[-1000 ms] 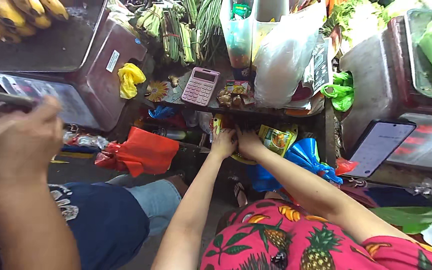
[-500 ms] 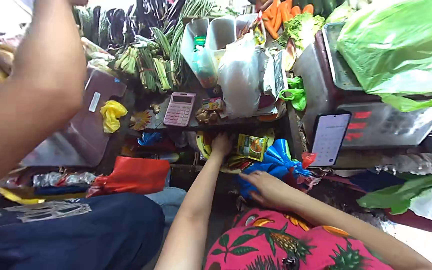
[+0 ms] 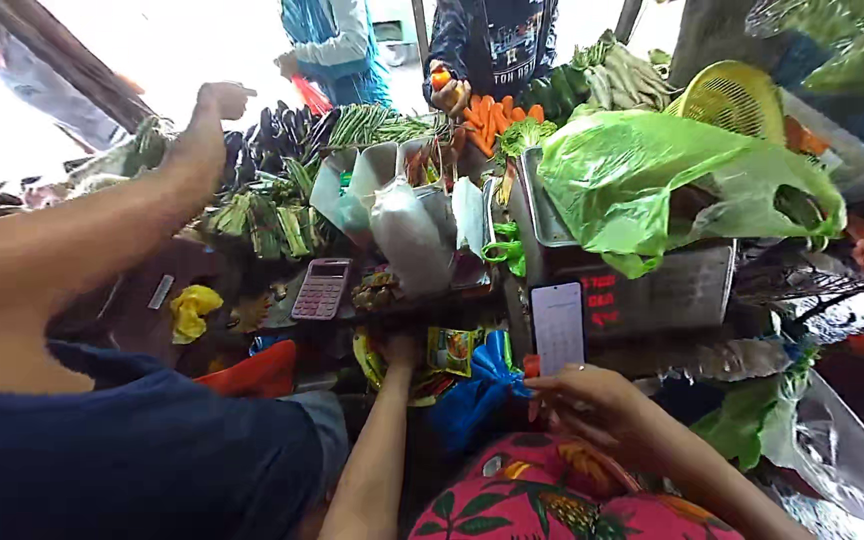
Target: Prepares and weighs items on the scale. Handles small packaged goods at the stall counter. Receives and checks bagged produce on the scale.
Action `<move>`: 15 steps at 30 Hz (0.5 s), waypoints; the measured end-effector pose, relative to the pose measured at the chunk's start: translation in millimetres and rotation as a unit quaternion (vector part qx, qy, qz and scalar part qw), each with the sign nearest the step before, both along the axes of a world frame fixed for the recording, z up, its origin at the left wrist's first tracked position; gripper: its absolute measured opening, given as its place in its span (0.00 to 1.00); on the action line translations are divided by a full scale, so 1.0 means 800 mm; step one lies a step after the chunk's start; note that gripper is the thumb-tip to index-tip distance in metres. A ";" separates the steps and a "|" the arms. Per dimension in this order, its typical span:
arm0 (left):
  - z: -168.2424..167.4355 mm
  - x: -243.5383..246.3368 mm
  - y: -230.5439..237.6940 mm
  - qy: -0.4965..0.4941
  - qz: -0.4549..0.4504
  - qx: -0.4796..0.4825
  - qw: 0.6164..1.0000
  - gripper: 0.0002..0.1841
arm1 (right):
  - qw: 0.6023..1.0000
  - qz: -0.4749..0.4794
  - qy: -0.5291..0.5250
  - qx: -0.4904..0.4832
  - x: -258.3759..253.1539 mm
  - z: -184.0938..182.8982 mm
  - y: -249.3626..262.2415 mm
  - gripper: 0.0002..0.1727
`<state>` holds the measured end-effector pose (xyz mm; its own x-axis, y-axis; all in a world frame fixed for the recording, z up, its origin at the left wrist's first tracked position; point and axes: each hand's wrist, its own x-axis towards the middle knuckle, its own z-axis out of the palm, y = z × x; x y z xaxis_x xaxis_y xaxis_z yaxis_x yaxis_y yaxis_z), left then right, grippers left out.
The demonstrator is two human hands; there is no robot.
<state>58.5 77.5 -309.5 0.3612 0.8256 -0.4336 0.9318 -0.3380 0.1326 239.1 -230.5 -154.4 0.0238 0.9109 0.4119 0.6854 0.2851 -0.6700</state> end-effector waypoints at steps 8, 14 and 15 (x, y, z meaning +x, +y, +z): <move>0.248 0.025 -0.079 -0.208 -0.092 -0.096 0.969 0.24 | 0.911 -0.374 -0.095 0.142 0.138 0.068 -0.078 0.21; 0.332 0.140 -0.209 -0.409 -0.286 0.193 0.845 0.29 | 0.852 -0.485 -0.098 0.174 0.198 0.094 -0.077 0.37; 0.332 0.163 -0.219 -0.403 -0.285 0.209 0.844 0.29 | 0.861 -0.477 -0.080 0.158 0.206 0.098 -0.071 0.39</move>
